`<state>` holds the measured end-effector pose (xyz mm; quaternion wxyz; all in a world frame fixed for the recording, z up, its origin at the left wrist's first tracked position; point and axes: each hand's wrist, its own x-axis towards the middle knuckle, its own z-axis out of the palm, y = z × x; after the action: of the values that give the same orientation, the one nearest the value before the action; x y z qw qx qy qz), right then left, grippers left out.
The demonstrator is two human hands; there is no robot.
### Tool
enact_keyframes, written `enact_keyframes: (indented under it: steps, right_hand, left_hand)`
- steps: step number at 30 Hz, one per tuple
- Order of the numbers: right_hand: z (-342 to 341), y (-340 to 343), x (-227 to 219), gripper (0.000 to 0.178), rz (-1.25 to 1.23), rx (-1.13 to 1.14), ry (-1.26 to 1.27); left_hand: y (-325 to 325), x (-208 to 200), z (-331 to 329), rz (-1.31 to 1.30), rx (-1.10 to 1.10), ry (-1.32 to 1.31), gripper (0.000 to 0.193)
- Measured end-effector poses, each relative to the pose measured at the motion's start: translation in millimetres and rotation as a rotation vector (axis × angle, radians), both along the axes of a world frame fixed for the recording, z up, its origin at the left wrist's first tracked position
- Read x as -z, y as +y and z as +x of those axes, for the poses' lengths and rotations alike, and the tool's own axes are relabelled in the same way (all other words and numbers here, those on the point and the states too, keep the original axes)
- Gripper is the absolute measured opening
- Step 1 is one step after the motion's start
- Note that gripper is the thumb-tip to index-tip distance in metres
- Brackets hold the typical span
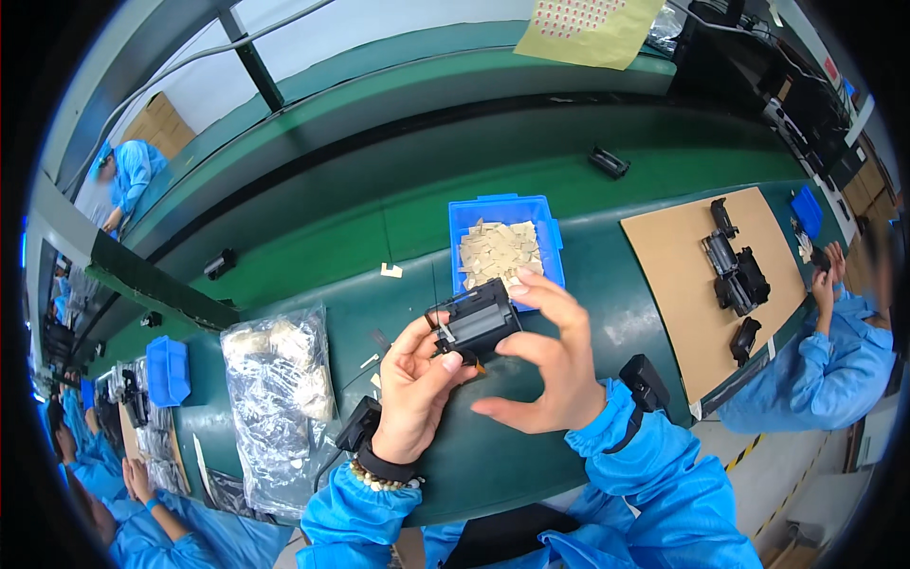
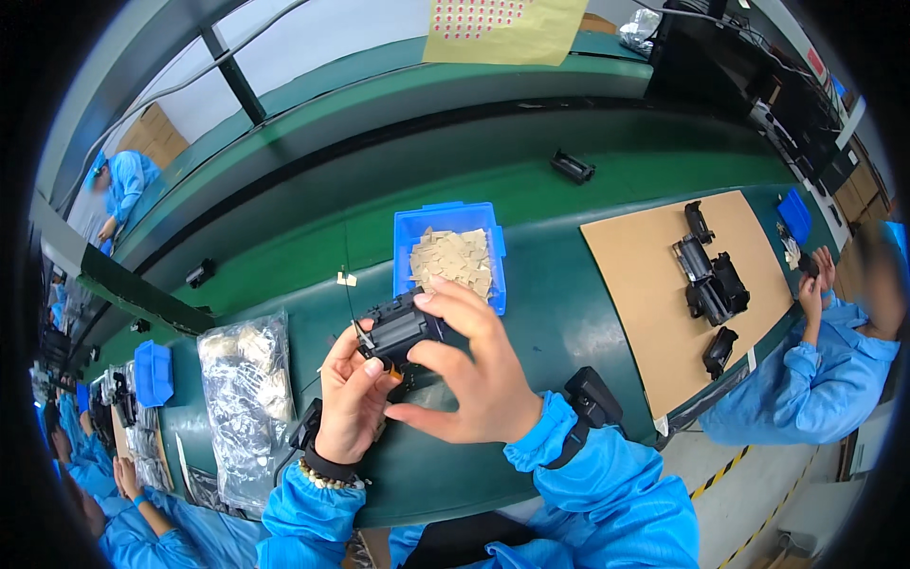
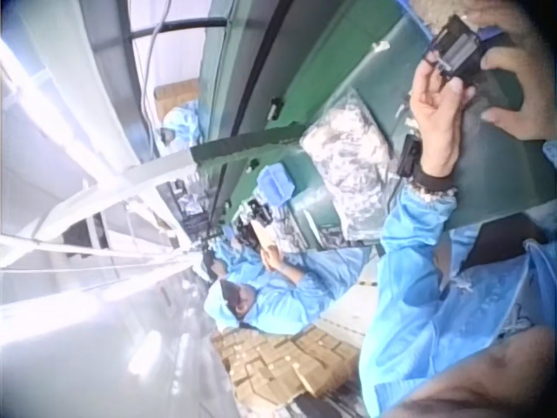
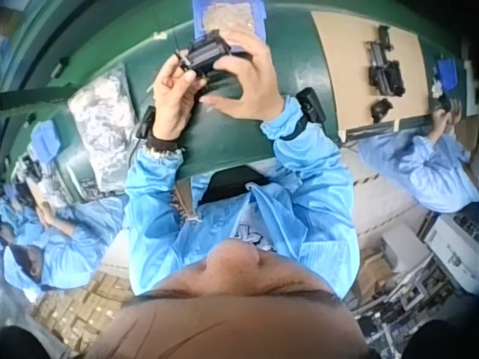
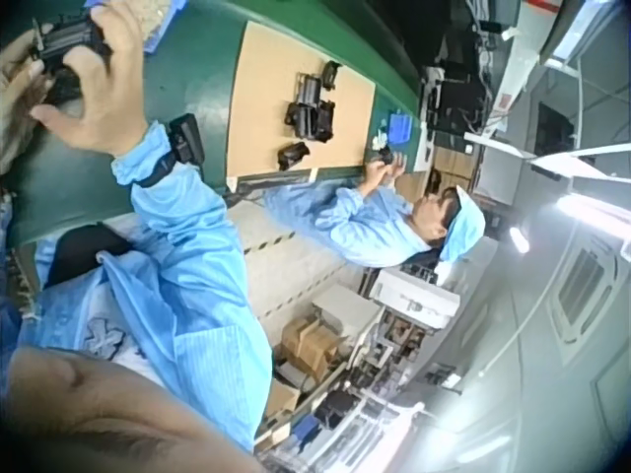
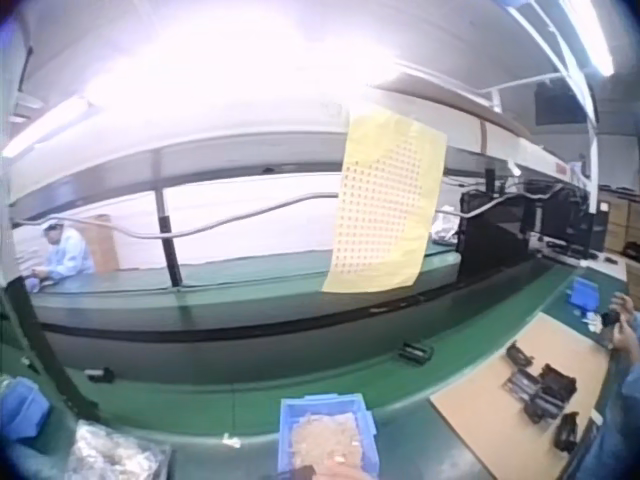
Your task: Assembling small plastic components at a manufacturing workstation.
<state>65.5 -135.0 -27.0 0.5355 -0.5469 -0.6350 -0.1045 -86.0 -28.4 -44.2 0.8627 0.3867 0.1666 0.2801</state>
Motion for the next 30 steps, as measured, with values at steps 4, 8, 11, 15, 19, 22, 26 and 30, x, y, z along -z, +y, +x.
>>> enact_keyframes:
  steps: [4,8,11,15,19,22,26,30]
  right_hand:
    - [-7.2,9.8,11.5,0.033,0.022,0.009,0.003]
    - [-12.6,8.1,11.0,0.015,-0.01,-0.01,0.082]
    - [-17.5,9.1,11.9,0.009,-0.021,-0.041,0.191]
    - [-21.0,10.8,12.7,0.006,-0.015,-0.033,0.3]
    - [-22.6,11.2,14.0,0.008,-0.004,-0.025,0.314]
    - [-24.1,11.0,13.0,0.007,0.016,-0.006,0.337]
    - [-23.7,10.3,12.8,0.006,-0.005,0.013,0.35]
    - [-25.1,10.4,13.9,0.005,0.007,-0.013,0.385]
  left_hand:
    - [-6.3,-1.3,0.7,0.012,-0.027,-0.032,0.046]
    - [-8.3,-1.9,2.0,0.074,-0.064,-0.025,0.045]
    - [-8.7,0.8,2.2,0.078,-0.088,-0.031,0.044]
    - [-9.5,-1.0,2.3,0.104,-0.116,-0.006,0.043]
    - [-10.0,-0.9,2.3,0.156,-0.119,0.021,0.044]
    - [-11.5,-3.7,2.7,0.155,-0.119,0.03,0.046]
    - [-12.9,-3.5,3.6,0.193,-0.12,0.028,0.047]
    - [-12.9,-0.2,2.5,0.234,-0.139,0.03,0.047]
